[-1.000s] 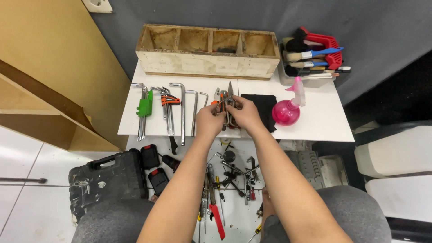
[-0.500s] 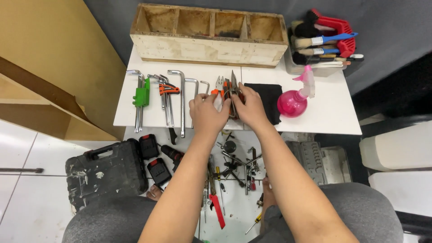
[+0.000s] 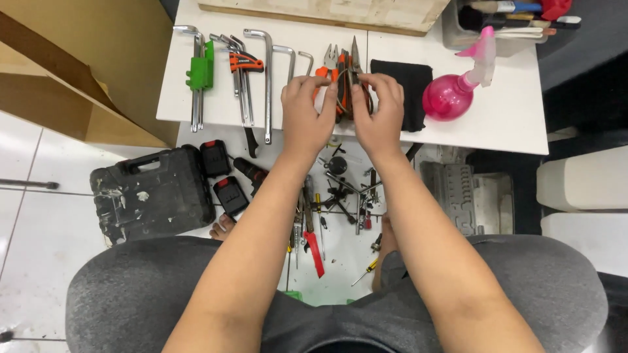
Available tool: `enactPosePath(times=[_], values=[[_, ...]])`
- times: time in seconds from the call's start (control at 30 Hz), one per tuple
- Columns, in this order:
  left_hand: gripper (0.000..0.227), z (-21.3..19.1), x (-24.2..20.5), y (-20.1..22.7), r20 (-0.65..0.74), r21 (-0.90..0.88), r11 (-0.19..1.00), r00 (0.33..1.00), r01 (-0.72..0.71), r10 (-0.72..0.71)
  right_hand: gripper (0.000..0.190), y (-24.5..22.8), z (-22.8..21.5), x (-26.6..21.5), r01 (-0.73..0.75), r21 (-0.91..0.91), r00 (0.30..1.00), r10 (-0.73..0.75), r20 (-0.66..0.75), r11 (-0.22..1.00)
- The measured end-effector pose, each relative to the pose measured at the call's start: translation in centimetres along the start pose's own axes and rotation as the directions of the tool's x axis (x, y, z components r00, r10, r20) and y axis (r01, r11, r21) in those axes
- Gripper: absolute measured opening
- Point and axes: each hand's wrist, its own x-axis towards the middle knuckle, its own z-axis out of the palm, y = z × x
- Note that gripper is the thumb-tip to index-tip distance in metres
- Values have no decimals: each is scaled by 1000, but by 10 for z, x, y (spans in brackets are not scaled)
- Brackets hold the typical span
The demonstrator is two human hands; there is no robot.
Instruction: The person sits on a small stool and organizes various tools scattered on the floor and a white table. They pick up items such as pliers, wrenches, and screwdrivers from the floor and place them neatly on the table.
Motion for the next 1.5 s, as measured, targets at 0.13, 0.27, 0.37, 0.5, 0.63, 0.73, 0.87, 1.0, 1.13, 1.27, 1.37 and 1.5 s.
enactPosePath(times=[0.13,0.27,0.37,0.5,0.63,0.73,0.87,1.0,1.13,1.27,1.37,1.5], values=[[22,7,-31,-18,-143,-65,963,957,-263,252,10,4,2,-36,50,56,988,-41,-148,997],[30,27,-90,-55,-154,-124,988,985,-97,77,21,36,16,-96,-182,218,958,222,-178,959],[29,31,-139,-91,-93,-123,982,984,143,-155,26,52,26,-138,-306,222,931,340,-133,926],[23,19,-178,-142,48,186,883,894,431,-446,27,85,40,-193,-478,86,878,478,21,874],[27,-8,-191,-175,100,376,761,793,529,-601,26,98,54,-220,-601,-6,785,591,187,799],[35,5,-207,-208,109,417,532,540,737,-834,23,92,63,-223,-634,-144,676,635,374,760],[36,42,-252,-244,108,404,392,382,826,-918,26,108,83,-244,-632,-228,518,623,587,740],[51,25,-234,-173,137,492,433,424,755,-895,31,133,96,-264,-551,-375,334,609,720,745],[47,31,-232,-186,154,559,450,446,696,-882,37,125,106,-261,-572,-411,251,628,737,710],[43,40,-241,-218,141,522,440,434,731,-890,36,113,111,-256,-628,-407,218,651,727,664],[42,42,-248,-232,175,516,475,455,713,-873,44,109,119,-257,-663,-407,199,672,714,629],[44,36,-255,-241,163,409,487,463,772,-871,57,96,125,-254,-746,-392,158,715,681,538]])
